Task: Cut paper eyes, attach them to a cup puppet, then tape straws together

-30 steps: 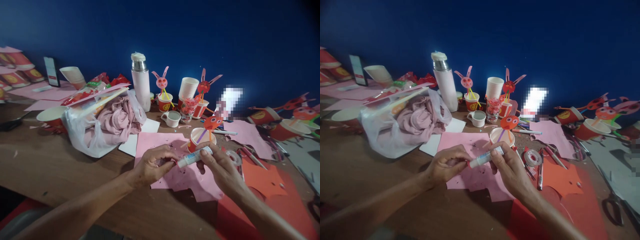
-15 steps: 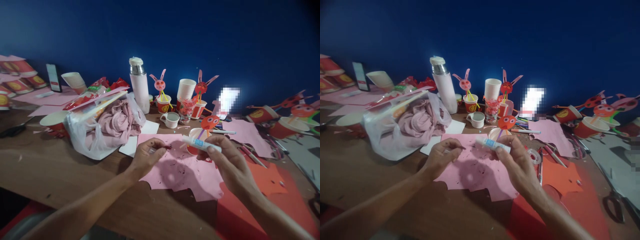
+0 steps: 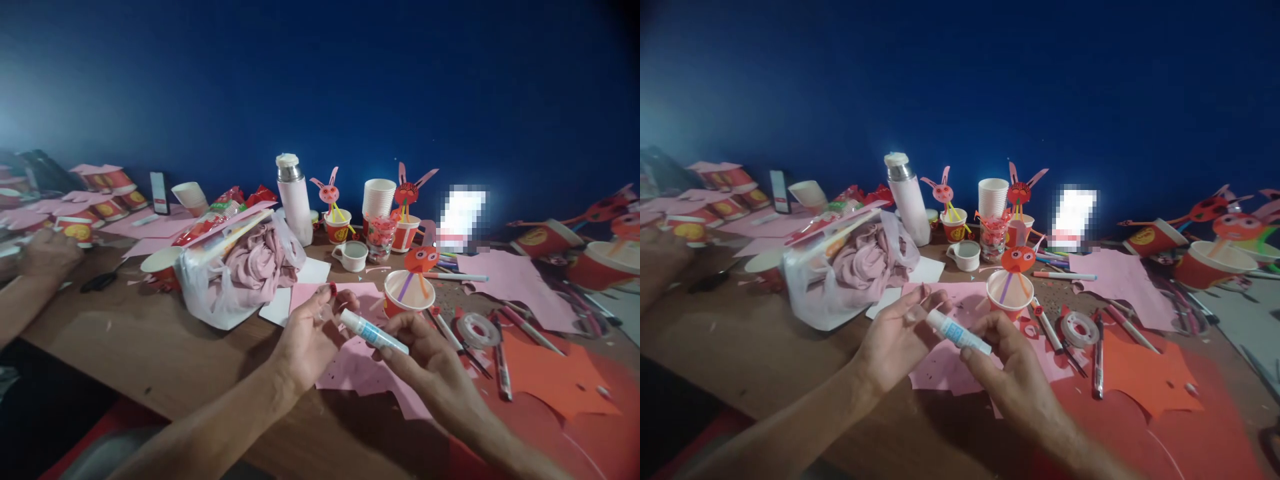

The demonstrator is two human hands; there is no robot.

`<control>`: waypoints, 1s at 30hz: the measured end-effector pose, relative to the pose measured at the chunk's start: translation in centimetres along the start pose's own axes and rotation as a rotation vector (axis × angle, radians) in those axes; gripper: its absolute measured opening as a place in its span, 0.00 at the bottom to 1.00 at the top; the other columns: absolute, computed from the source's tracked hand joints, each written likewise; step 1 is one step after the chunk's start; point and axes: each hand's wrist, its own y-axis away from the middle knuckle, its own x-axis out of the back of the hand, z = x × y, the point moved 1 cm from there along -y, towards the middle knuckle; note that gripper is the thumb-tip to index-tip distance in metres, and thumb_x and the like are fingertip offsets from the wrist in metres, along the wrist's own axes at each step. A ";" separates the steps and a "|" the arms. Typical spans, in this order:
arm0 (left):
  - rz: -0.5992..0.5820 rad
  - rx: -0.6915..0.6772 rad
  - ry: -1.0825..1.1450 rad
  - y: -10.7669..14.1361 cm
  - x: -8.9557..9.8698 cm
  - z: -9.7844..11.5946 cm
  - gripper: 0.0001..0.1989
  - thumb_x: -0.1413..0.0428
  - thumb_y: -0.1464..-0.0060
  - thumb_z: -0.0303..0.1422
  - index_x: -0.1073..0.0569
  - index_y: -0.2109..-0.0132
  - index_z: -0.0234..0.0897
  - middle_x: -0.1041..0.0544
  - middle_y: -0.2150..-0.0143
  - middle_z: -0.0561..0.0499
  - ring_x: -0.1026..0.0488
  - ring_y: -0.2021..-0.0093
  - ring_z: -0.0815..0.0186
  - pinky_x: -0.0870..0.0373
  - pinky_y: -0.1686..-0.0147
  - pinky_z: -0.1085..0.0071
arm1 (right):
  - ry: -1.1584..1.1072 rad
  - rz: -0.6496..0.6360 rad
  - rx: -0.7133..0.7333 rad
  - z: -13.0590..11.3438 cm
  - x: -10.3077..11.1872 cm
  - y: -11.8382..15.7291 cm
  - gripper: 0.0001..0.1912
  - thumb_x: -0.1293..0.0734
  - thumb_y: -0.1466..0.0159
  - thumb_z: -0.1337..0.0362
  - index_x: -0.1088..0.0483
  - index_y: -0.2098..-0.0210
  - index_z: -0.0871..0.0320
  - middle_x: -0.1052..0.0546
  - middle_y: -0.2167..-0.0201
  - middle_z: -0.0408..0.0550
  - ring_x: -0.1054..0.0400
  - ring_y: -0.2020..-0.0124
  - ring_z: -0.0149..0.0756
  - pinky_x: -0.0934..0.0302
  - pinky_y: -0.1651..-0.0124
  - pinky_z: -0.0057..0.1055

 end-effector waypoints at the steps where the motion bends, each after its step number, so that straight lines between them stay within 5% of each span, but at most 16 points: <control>1: 0.009 -0.009 -0.006 0.0 -0.2 -0.3 0.10 0.54 0.45 0.26 0.32 0.72 0.35 0.27 0.73 0.51 0.28 0.70 0.68 0.32 0.67 0.70 | 0.001 0.004 0.007 -0.1 0.1 0.1 0.06 0.38 0.42 0.63 0.41 0.69 0.57 0.30 0.73 0.43 0.34 0.71 0.32 0.40 0.71 0.28; 14: -0.159 -0.128 -0.156 0.1 -0.4 -2.3 0.05 0.51 0.49 0.26 0.34 0.72 0.35 0.28 0.72 0.52 0.29 0.67 0.67 0.34 0.67 0.71 | 0.223 0.061 0.148 -0.9 0.5 0.8 0.02 0.38 0.43 0.67 0.38 0.70 0.58 0.30 0.75 0.42 0.34 0.73 0.31 0.38 0.71 0.27; 24: -0.168 -0.194 -0.298 0.5 0.0 -2.0 0.06 0.52 0.51 0.24 0.34 0.73 0.34 0.28 0.73 0.51 0.31 0.68 0.68 0.37 0.67 0.73 | 0.373 -0.009 0.113 -0.7 0.5 1.1 0.02 0.40 0.41 0.66 0.37 0.68 0.57 0.31 0.75 0.42 0.35 0.73 0.32 0.40 0.72 0.27; 30: -0.167 -0.190 -0.269 0.1 0.2 -2.4 0.06 0.51 0.48 0.26 0.33 0.72 0.33 0.29 0.74 0.51 0.32 0.70 0.69 0.36 0.70 0.74 | 0.238 -0.007 0.056 0.6 0.4 0.9 0.05 0.40 0.40 0.63 0.38 0.66 0.57 0.31 0.72 0.43 0.36 0.71 0.32 0.41 0.70 0.28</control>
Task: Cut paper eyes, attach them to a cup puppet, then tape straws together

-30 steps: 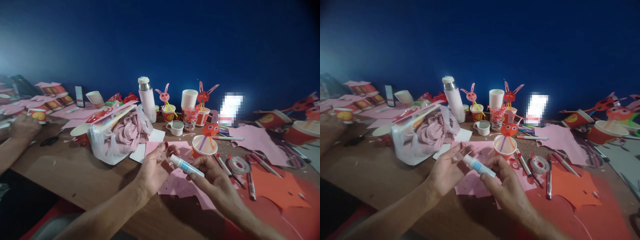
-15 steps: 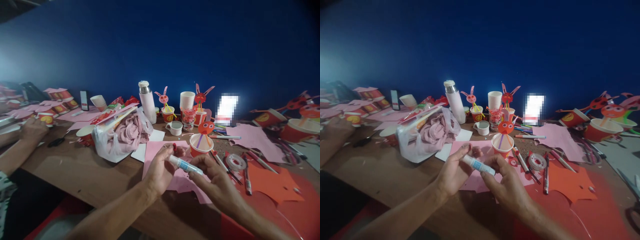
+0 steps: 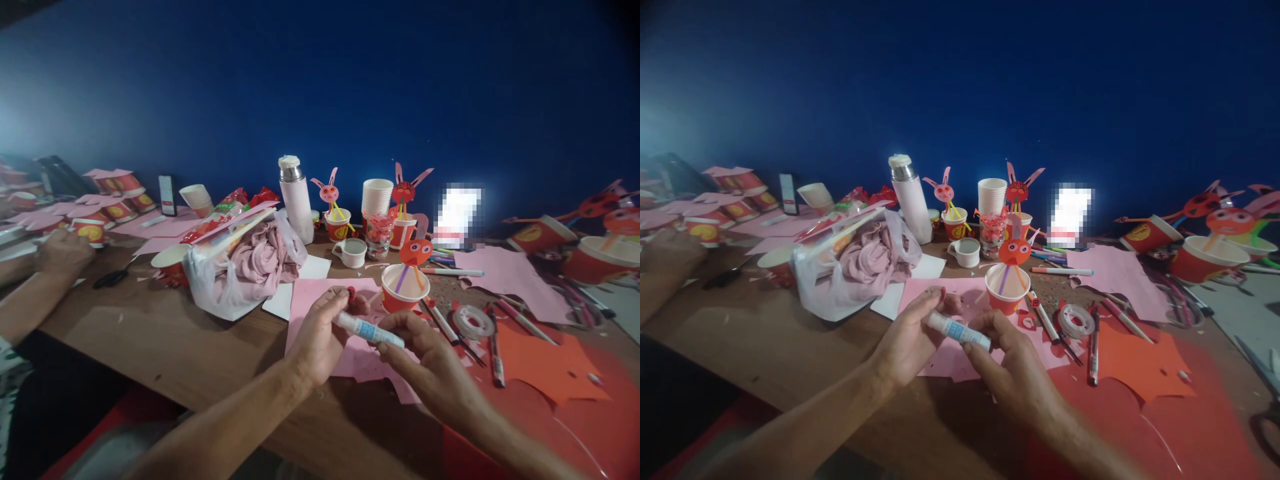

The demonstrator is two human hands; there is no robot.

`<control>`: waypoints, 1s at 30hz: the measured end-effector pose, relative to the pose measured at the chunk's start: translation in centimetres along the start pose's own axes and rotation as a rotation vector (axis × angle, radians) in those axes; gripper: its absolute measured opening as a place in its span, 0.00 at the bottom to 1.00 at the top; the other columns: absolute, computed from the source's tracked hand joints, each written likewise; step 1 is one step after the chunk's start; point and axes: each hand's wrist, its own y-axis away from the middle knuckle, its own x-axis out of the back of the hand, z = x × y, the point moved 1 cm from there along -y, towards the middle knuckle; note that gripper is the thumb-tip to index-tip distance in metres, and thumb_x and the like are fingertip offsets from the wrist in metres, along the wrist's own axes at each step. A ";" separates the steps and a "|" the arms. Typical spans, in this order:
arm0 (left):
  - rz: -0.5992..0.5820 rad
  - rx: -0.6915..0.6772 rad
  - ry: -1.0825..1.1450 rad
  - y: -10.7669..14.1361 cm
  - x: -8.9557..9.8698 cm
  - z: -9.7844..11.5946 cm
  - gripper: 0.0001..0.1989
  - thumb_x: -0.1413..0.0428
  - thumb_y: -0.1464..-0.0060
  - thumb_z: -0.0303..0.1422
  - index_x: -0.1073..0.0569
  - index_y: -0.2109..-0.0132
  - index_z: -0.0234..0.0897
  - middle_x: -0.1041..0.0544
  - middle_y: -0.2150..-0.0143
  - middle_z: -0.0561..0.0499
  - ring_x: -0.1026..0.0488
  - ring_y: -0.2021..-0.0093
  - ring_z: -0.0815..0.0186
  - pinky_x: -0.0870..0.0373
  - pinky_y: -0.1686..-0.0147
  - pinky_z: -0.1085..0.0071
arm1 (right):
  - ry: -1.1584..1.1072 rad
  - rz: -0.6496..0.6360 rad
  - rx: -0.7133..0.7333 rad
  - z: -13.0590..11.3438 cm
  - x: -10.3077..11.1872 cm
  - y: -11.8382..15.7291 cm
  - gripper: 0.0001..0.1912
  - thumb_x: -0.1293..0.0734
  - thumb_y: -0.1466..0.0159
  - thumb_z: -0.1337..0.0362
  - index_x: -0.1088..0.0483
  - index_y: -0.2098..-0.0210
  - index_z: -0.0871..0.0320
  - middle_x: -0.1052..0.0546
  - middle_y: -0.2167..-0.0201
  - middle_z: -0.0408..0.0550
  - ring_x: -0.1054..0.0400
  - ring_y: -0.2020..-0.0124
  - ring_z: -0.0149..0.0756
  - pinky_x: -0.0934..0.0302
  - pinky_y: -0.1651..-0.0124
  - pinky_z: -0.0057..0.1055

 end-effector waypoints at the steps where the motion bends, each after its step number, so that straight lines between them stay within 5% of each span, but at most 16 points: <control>1: 0.003 -0.015 0.007 0.0 -0.1 -0.1 0.06 0.51 0.48 0.27 0.33 0.72 0.33 0.29 0.74 0.51 0.32 0.70 0.69 0.36 0.70 0.74 | -0.058 0.002 -0.018 0.2 -0.1 0.0 0.05 0.40 0.40 0.63 0.38 0.65 0.57 0.31 0.72 0.43 0.36 0.71 0.32 0.41 0.70 0.28; 7: -0.019 -0.069 0.002 0.0 -0.4 -0.4 0.07 0.51 0.47 0.29 0.34 0.71 0.32 0.30 0.73 0.50 0.33 0.72 0.68 0.37 0.74 0.73 | -0.348 -0.005 -0.087 0.5 -0.7 0.3 0.08 0.39 0.40 0.61 0.39 0.64 0.57 0.31 0.70 0.43 0.35 0.70 0.31 0.40 0.66 0.28; 18: -0.052 -0.111 -0.102 0.2 -1.0 -0.8 0.07 0.50 0.48 0.33 0.34 0.69 0.34 0.30 0.73 0.51 0.34 0.77 0.69 0.40 0.83 0.74 | -0.507 -0.020 -0.062 0.8 -1.3 0.4 0.13 0.38 0.40 0.56 0.38 0.62 0.57 0.32 0.71 0.43 0.36 0.71 0.30 0.41 0.68 0.28; 23: -0.058 -0.111 -0.095 0.1 -1.1 -0.9 0.07 0.49 0.48 0.34 0.35 0.70 0.35 0.30 0.75 0.51 0.32 0.76 0.68 0.38 0.82 0.75 | -0.485 -0.029 -0.077 0.7 -1.1 0.4 0.12 0.39 0.40 0.56 0.39 0.61 0.58 0.31 0.69 0.44 0.36 0.71 0.30 0.40 0.67 0.28; 30: 0.003 -0.177 -0.008 -0.6 -0.5 -0.5 0.05 0.46 0.49 0.31 0.33 0.70 0.34 0.30 0.75 0.54 0.31 0.74 0.71 0.32 0.67 0.69 | -0.429 -0.110 -0.122 1.1 -1.0 0.2 0.16 0.38 0.41 0.53 0.40 0.60 0.58 0.35 0.72 0.42 0.38 0.72 0.29 0.41 0.68 0.27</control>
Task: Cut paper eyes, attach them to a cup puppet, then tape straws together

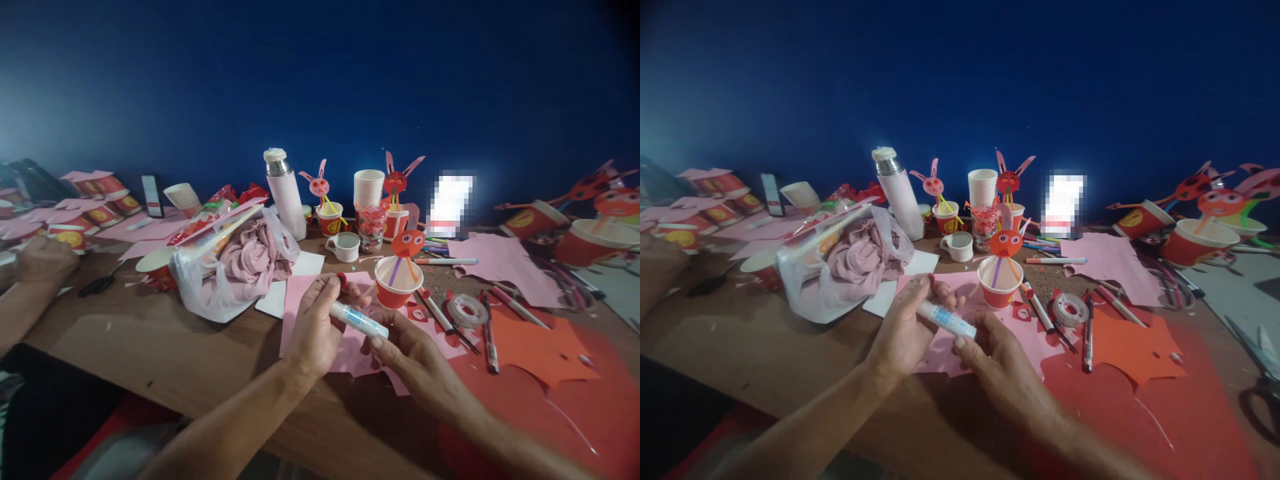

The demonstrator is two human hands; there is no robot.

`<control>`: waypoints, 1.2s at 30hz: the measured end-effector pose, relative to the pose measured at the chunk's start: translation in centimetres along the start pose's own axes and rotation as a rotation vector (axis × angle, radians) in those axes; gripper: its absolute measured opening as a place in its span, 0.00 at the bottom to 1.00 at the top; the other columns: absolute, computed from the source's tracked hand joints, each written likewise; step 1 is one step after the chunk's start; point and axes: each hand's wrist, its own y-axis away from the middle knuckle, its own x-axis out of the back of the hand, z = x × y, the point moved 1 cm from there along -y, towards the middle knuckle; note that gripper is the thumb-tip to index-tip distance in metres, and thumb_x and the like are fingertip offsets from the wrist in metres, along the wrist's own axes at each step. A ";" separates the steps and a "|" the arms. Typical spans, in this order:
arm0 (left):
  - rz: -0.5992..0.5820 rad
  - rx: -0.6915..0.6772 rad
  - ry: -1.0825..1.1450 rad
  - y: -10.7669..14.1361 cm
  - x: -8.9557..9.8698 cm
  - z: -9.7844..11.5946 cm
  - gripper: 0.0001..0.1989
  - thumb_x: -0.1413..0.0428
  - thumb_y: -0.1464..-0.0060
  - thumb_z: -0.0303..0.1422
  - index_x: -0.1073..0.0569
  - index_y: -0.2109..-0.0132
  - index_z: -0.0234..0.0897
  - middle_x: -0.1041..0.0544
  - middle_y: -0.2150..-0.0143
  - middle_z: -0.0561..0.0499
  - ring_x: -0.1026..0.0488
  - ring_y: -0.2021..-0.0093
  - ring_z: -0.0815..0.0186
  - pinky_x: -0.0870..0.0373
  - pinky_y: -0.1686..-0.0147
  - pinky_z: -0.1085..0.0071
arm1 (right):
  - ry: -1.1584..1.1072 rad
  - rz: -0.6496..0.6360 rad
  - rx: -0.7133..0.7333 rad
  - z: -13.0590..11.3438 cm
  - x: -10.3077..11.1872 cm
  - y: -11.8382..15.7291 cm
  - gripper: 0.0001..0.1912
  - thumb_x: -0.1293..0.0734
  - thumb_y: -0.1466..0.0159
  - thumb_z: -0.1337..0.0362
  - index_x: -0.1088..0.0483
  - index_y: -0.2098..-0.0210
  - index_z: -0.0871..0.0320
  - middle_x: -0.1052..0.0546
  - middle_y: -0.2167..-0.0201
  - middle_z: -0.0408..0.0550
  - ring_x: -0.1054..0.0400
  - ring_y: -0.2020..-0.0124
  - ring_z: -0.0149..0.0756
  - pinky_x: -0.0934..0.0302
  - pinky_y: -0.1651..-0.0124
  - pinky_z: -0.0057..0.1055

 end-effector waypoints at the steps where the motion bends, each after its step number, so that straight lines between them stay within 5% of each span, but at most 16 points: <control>1: 0.007 -0.011 0.001 -0.1 0.1 0.1 0.05 0.46 0.49 0.31 0.33 0.70 0.34 0.30 0.75 0.54 0.31 0.75 0.71 0.31 0.66 0.68 | 0.009 -0.002 -0.016 0.0 0.0 0.0 0.16 0.38 0.41 0.53 0.39 0.62 0.59 0.36 0.73 0.42 0.39 0.72 0.29 0.42 0.69 0.26; 8: -0.029 0.021 0.000 0.1 0.0 0.1 0.07 0.50 0.46 0.30 0.37 0.71 0.35 0.33 0.79 0.58 0.35 0.79 0.75 0.32 0.64 0.68 | 0.208 -0.013 -0.060 0.1 0.1 0.2 0.20 0.45 0.38 0.49 0.36 0.73 0.60 0.31 0.77 0.44 0.39 0.77 0.29 0.46 0.74 0.26; 13: -0.055 0.067 0.022 0.4 -0.2 0.0 0.08 0.51 0.45 0.29 0.39 0.72 0.35 0.34 0.80 0.59 0.36 0.80 0.76 0.32 0.64 0.68 | 0.099 -0.080 -0.188 0.6 -0.1 0.3 0.32 0.54 0.36 0.46 0.39 0.85 0.60 0.42 0.91 0.39 0.48 0.88 0.25 0.54 0.82 0.24; 21: -0.051 0.043 -0.008 0.4 -0.1 0.2 0.07 0.50 0.45 0.30 0.38 0.71 0.36 0.35 0.80 0.59 0.37 0.80 0.76 0.33 0.65 0.69 | 0.084 0.032 -0.010 0.2 0.1 0.1 0.18 0.39 0.42 0.48 0.41 0.72 0.58 0.39 0.80 0.38 0.45 0.79 0.26 0.51 0.77 0.23; 26: -0.057 0.059 -0.005 0.5 -0.1 0.0 0.08 0.48 0.47 0.31 0.39 0.72 0.36 0.35 0.80 0.60 0.38 0.81 0.77 0.33 0.64 0.69 | -0.001 -0.021 -0.269 0.6 -0.4 0.1 0.29 0.52 0.39 0.43 0.42 0.82 0.59 0.44 0.90 0.36 0.52 0.88 0.23 0.59 0.84 0.24; 32: -0.039 0.066 0.010 0.2 0.3 0.1 0.08 0.49 0.47 0.29 0.39 0.73 0.36 0.35 0.80 0.60 0.38 0.81 0.77 0.33 0.64 0.69 | 0.059 0.003 -0.069 0.4 -0.3 0.3 0.20 0.41 0.42 0.47 0.40 0.73 0.59 0.36 0.81 0.39 0.43 0.80 0.25 0.51 0.78 0.23; 36: -0.022 0.095 0.026 0.1 0.4 0.0 0.08 0.49 0.47 0.29 0.39 0.73 0.35 0.36 0.80 0.60 0.39 0.81 0.77 0.32 0.64 0.68 | -0.040 -0.064 -0.220 0.6 -0.7 0.2 0.26 0.49 0.39 0.45 0.40 0.79 0.60 0.40 0.88 0.37 0.48 0.87 0.23 0.56 0.83 0.23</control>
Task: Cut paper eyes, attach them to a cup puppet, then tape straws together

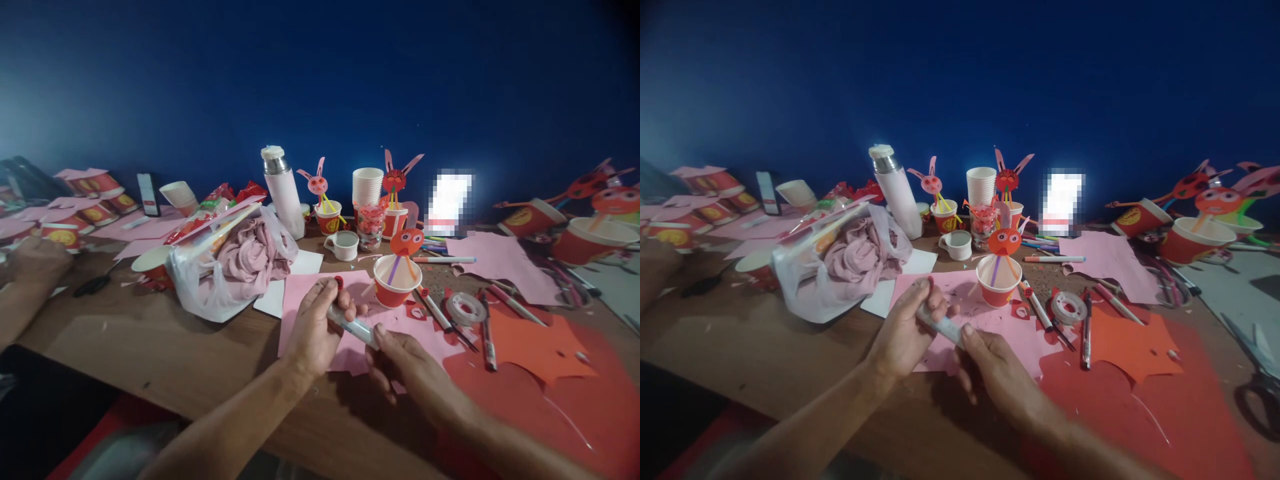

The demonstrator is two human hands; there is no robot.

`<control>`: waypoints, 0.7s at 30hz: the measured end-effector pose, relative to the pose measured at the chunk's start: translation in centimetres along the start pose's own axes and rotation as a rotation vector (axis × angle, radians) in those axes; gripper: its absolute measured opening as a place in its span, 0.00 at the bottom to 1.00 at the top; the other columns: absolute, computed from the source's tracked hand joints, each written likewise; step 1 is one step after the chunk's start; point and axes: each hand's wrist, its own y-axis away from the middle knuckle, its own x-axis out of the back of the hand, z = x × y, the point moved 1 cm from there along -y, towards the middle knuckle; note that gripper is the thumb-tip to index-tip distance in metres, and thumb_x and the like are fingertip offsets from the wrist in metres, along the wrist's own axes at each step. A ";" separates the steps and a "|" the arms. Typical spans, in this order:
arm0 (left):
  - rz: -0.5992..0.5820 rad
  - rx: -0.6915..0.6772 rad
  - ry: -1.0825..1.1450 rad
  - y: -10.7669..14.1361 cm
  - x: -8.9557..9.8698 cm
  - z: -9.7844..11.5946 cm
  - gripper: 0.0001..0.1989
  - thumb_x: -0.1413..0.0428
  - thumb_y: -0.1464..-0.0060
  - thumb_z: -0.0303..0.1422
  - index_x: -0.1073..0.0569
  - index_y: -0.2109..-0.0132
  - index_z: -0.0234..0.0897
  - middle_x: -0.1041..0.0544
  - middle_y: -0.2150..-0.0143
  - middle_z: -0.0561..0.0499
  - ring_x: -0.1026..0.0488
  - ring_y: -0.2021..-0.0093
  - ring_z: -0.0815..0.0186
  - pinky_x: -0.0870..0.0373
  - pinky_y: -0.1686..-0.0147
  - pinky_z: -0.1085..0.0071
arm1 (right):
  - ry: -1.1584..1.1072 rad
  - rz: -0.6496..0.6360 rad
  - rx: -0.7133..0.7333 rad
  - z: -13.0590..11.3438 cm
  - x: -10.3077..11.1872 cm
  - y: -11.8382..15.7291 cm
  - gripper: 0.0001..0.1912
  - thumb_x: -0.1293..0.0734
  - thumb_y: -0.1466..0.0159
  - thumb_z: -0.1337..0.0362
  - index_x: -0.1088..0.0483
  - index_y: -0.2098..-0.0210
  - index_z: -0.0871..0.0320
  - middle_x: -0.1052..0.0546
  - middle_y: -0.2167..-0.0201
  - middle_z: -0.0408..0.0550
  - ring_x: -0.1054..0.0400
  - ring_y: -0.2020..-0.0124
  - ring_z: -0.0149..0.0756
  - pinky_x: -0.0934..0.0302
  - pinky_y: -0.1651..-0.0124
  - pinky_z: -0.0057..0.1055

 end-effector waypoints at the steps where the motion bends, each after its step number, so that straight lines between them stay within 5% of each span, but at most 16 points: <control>1: 0.005 0.008 0.008 0.0 0.0 0.0 0.08 0.49 0.47 0.29 0.39 0.73 0.35 0.36 0.80 0.60 0.39 0.82 0.77 0.32 0.64 0.68 | -0.032 -0.032 -0.048 0.1 -0.1 0.0 0.29 0.53 0.38 0.44 0.41 0.82 0.60 0.42 0.90 0.37 0.50 0.89 0.23 0.57 0.84 0.23; 3: 0.019 0.021 0.019 -0.1 0.1 -0.1 0.08 0.48 0.48 0.29 0.39 0.73 0.35 0.37 0.80 0.61 0.40 0.82 0.78 0.32 0.64 0.68 | -0.035 -0.044 -0.072 0.2 -0.1 -0.1 0.32 0.56 0.38 0.44 0.40 0.83 0.60 0.42 0.91 0.38 0.50 0.89 0.23 0.56 0.84 0.23; 8: 0.052 0.023 0.005 -0.2 0.3 -0.1 0.08 0.48 0.48 0.29 0.39 0.73 0.35 0.36 0.80 0.60 0.40 0.81 0.77 0.32 0.64 0.67 | 0.072 0.080 0.093 0.3 0.4 -0.3 0.20 0.41 0.42 0.46 0.39 0.73 0.59 0.35 0.82 0.39 0.43 0.82 0.25 0.51 0.79 0.22; 14: 0.049 0.055 0.039 -0.3 0.5 -0.3 0.10 0.46 0.50 0.30 0.41 0.74 0.36 0.38 0.80 0.61 0.41 0.82 0.77 0.32 0.65 0.68 | 0.006 0.002 -0.130 0.6 0.1 -0.2 0.32 0.53 0.39 0.42 0.39 0.84 0.60 0.43 0.91 0.38 0.49 0.90 0.24 0.56 0.84 0.23; 21: 0.064 0.071 0.058 -0.4 0.8 -0.3 0.07 0.48 0.49 0.29 0.39 0.73 0.36 0.36 0.79 0.59 0.39 0.81 0.76 0.32 0.67 0.68 | 0.120 0.074 0.069 0.5 0.2 -0.5 0.21 0.40 0.43 0.46 0.40 0.74 0.59 0.36 0.83 0.38 0.44 0.82 0.25 0.51 0.79 0.22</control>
